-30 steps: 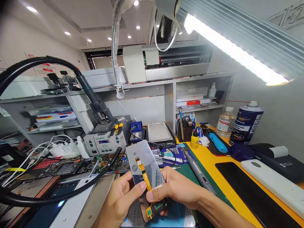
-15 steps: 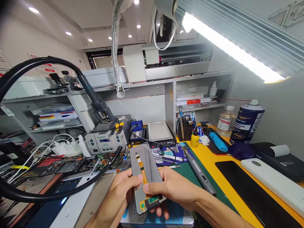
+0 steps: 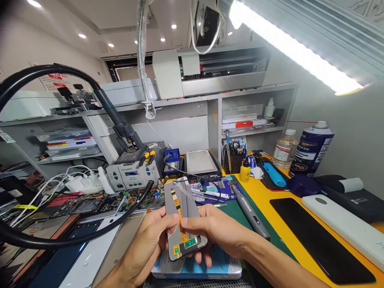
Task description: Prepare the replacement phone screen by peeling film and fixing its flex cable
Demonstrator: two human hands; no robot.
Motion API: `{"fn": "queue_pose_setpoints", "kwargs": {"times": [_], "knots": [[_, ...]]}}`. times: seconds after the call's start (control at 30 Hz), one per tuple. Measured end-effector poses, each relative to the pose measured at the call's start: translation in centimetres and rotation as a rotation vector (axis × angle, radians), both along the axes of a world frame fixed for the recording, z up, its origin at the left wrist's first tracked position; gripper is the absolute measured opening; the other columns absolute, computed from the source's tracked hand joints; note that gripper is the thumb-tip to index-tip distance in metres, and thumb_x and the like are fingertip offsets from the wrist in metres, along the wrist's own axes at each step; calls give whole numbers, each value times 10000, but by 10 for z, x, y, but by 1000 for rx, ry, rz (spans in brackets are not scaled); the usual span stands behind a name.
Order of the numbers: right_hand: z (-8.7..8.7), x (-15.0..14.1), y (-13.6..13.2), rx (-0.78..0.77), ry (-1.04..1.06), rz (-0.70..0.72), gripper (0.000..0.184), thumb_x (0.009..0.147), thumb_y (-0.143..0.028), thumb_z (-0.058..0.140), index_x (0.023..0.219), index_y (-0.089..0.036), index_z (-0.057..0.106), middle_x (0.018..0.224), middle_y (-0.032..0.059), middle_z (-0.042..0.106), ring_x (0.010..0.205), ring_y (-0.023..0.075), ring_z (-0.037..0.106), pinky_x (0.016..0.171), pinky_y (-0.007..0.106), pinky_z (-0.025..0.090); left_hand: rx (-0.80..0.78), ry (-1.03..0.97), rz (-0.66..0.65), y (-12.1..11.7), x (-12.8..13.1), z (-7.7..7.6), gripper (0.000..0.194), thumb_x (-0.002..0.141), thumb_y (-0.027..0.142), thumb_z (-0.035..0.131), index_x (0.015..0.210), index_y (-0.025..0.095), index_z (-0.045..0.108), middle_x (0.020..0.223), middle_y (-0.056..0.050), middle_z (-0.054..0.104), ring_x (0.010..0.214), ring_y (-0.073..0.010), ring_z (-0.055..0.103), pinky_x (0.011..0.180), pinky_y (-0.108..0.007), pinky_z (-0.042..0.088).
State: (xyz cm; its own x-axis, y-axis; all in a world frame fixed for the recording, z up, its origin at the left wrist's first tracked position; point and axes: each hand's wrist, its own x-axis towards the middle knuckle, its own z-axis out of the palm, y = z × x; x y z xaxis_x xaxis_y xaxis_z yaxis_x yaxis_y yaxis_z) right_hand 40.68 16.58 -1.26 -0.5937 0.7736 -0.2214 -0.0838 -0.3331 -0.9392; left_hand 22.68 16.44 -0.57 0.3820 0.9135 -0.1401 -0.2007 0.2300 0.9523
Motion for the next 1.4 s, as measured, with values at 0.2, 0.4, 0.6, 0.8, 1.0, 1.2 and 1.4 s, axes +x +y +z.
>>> {"fn": "queue_pose_setpoints", "kwargs": {"times": [0.2, 0.4, 0.6, 0.8, 1.0, 1.2, 1.4], "knots": [[2, 0, 0, -14, 6, 10, 390, 816, -476, 744, 856, -89, 724, 766, 103, 755, 456, 87, 626, 342, 127, 477, 4, 9, 6, 1, 0, 2, 250, 768, 301, 689, 672, 184, 491, 578, 81, 384, 469, -51, 394, 407, -168, 342], [1, 3, 1, -30, 8, 15, 316, 800, -403, 749, 797, -88, 722, 642, 49, 706, 433, 91, 624, 337, 134, 490, -8, 7, -1, 2, -3, 0, 234, 771, 367, 712, 778, 176, 577, 602, 70, 420, 500, -82, 466, 407, -189, 365], [3, 8, 2, -44, 0, 26, 281, 781, -353, 769, 835, -81, 731, 682, 61, 720, 449, 101, 648, 331, 129, 469, 5, 25, -9, 2, -6, 2, 325, 784, 368, 723, 1010, 137, 681, 736, -5, 650, 496, -96, 518, 427, -223, 406], [8, 16, 9, 27, 10, -141, 238, 764, -313, 811, 749, -131, 658, 698, 30, 710, 562, 118, 666, 400, 162, 527, 33, 47, 103, 6, -15, 1, 306, 739, 340, 770, 945, 136, 675, 723, -7, 661, 537, -121, 565, 448, -237, 471], [8, 22, 15, 98, -21, -248, 286, 755, -367, 837, 759, -131, 673, 679, 1, 658, 558, 96, 613, 465, 186, 547, 110, 45, 359, 22, -29, -1, 246, 757, 382, 728, 753, 159, 623, 777, -10, 635, 634, -130, 578, 492, -257, 513], [2, 25, 17, 105, -68, -119, 321, 797, -428, 787, 762, -134, 664, 651, 8, 666, 464, 96, 602, 408, 197, 529, 555, 226, 617, 33, -57, 2, 349, 860, 427, 670, 1161, 250, 655, 1153, -24, 666, 1148, -193, 609, 1066, -364, 483], [-4, 21, 20, 165, -113, -32, 285, 894, -386, 684, 771, -130, 702, 609, -15, 643, 393, 64, 534, 345, 154, 446, 1064, 637, -52, 1, -49, 13, 379, 809, 241, 707, 1176, 337, 696, 1332, -33, 617, 1273, -254, 574, 1100, -451, 502]]}}
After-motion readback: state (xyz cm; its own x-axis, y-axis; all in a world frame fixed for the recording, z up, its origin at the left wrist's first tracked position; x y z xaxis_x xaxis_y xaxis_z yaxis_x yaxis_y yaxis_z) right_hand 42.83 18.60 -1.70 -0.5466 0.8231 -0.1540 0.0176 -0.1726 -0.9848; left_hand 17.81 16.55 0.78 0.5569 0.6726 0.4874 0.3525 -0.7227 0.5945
